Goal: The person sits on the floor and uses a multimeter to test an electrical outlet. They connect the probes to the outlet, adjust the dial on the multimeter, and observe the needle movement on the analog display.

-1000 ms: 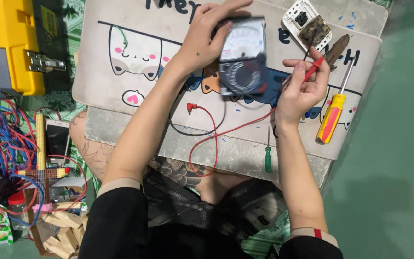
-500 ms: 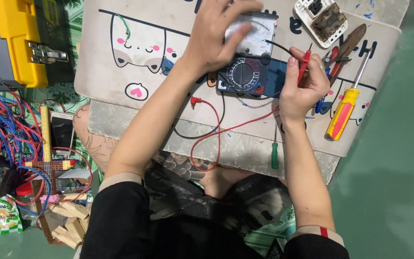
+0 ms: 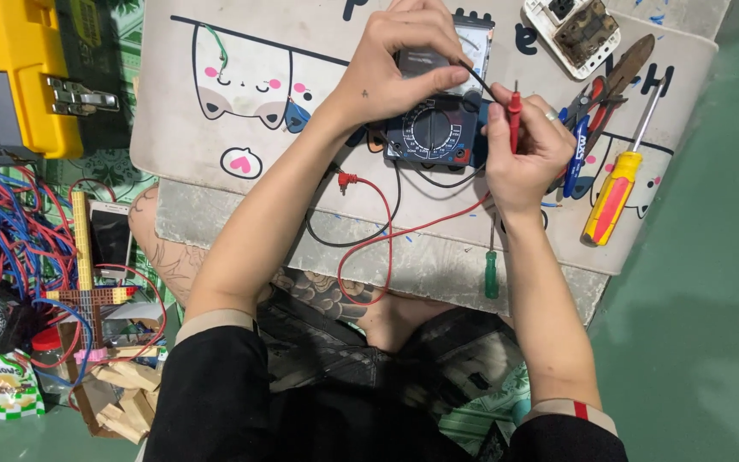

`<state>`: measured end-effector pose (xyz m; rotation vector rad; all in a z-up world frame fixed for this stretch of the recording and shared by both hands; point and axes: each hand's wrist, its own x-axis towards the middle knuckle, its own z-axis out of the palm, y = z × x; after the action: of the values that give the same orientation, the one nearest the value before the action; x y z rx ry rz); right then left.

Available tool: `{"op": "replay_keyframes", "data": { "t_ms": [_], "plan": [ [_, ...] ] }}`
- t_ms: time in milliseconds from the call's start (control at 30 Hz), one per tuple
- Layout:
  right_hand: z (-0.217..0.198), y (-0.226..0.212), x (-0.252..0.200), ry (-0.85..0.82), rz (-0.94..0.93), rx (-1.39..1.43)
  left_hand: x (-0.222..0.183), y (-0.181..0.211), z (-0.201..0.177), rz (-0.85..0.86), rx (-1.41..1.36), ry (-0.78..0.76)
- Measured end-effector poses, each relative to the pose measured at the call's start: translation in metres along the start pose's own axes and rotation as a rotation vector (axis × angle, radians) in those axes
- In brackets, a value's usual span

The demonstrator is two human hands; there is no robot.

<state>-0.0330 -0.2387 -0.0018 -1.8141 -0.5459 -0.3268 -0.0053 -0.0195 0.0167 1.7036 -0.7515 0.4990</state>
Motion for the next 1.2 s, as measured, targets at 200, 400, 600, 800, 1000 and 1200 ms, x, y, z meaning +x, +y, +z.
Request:
{"op": "replay_keyframes", "data": {
  "t_ms": [200, 400, 600, 800, 1000, 1200],
  "plan": [
    [0.001, -0.004, 0.000, -0.062, -0.044, -0.047, -0.004, -0.008, -0.004, -0.092, -0.170, -0.008],
    [0.002, 0.007, -0.004, -0.089, -0.028, 0.007, -0.005, -0.009, -0.005, -0.121, -0.172, -0.024],
    [0.006, 0.004, -0.006, 0.049, -0.023, 0.000, -0.012, -0.020, -0.009, -0.206, -0.209, 0.038],
    [0.006, 0.002, -0.004, 0.042, -0.056, 0.045, -0.008, -0.016, -0.017, -0.256, -0.151, 0.171],
    [0.004, 0.000, 0.000, 0.050, -0.047, 0.075, 0.006, 0.019, -0.036, -0.089, 0.274, 0.189],
    [0.003, 0.002, 0.003, 0.082, -0.009, 0.125, -0.023, 0.135, -0.022, -0.337, 0.673, 0.194]
  ]
}}
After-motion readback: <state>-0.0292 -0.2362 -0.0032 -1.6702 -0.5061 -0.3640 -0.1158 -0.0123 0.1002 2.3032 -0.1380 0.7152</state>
